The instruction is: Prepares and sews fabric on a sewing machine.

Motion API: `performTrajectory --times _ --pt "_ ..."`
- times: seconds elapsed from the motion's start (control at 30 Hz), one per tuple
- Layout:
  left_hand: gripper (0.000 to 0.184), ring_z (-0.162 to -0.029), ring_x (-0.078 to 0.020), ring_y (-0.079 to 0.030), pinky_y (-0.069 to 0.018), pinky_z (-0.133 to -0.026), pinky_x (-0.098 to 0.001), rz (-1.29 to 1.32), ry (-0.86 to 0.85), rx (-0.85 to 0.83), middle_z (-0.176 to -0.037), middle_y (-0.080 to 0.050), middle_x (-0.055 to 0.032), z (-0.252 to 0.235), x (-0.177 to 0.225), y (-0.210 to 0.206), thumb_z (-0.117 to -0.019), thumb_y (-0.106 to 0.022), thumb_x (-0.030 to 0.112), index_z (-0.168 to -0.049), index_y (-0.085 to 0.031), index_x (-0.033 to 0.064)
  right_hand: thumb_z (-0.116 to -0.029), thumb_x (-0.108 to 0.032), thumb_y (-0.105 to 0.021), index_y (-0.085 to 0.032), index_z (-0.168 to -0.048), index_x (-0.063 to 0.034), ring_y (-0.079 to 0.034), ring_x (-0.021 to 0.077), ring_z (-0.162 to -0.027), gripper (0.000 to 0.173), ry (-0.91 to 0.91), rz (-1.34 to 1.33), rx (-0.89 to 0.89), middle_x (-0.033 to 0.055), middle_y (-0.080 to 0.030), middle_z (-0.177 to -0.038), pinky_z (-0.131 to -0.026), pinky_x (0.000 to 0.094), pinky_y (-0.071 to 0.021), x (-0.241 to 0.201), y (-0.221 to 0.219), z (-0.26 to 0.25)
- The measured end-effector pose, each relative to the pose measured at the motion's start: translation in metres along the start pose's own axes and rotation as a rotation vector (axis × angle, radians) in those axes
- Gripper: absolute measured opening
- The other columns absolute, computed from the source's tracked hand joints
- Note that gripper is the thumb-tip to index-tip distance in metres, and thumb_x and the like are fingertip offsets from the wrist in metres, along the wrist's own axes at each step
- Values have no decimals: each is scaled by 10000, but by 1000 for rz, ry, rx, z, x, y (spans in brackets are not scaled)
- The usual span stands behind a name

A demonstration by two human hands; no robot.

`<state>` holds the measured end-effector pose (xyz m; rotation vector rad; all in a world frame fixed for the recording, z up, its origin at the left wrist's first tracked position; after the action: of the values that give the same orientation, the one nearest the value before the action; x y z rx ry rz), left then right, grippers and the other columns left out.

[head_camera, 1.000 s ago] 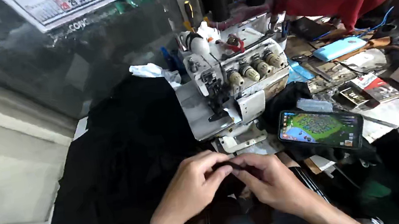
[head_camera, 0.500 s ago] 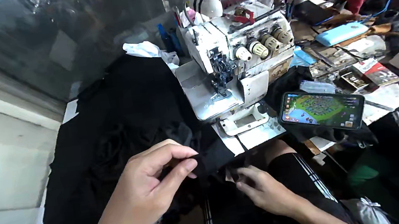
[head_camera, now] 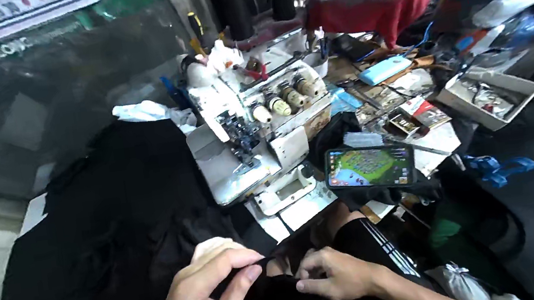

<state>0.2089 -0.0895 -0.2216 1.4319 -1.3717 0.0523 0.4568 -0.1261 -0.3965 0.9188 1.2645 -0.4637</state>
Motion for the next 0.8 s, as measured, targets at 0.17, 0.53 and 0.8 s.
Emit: performTrajectory --times 0.17,0.53,0.8 --pt "110 -1059 -164 -717 -575 -1019 -419 17 17 -25 -1021 -769 25 -10 5 -5 -962 -721 205 -1042 -771 148 -1021 -439 -606 -708 -997 -136 -690 102 -853 320 -115 -32 124 -5 -715 -973 -792 357 -600 1 21 28" --pt "125 -1034 -151 -718 -605 -959 -383 2 48 -30 -1014 -758 58 2 10 -8 -966 -708 292 -1027 -768 201 -980 -271 -677 -709 -1103 -142 -722 93 -850 182 -200 -43 188 -17 -735 -1024 -788 324 -636 -5 31 28" --pt "157 -958 -153 -721 -631 -852 -347 55 121 4 -1010 -746 53 25 8 -1 -954 -724 324 -1050 -757 204 -1010 -136 -602 -732 -1233 -172 -736 136 -985 261 -245 -191 161 -4 -743 -1172 -876 352 -634 4 37 47"
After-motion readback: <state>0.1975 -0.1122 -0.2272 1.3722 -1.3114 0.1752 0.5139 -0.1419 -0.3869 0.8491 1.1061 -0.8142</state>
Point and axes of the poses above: each hand's wrist, its own z-axis away from the middle knuckle, its own y-axis out of the back of the hand, x = y × z, the point moved 2 cm from there along -z, towards the middle knuckle
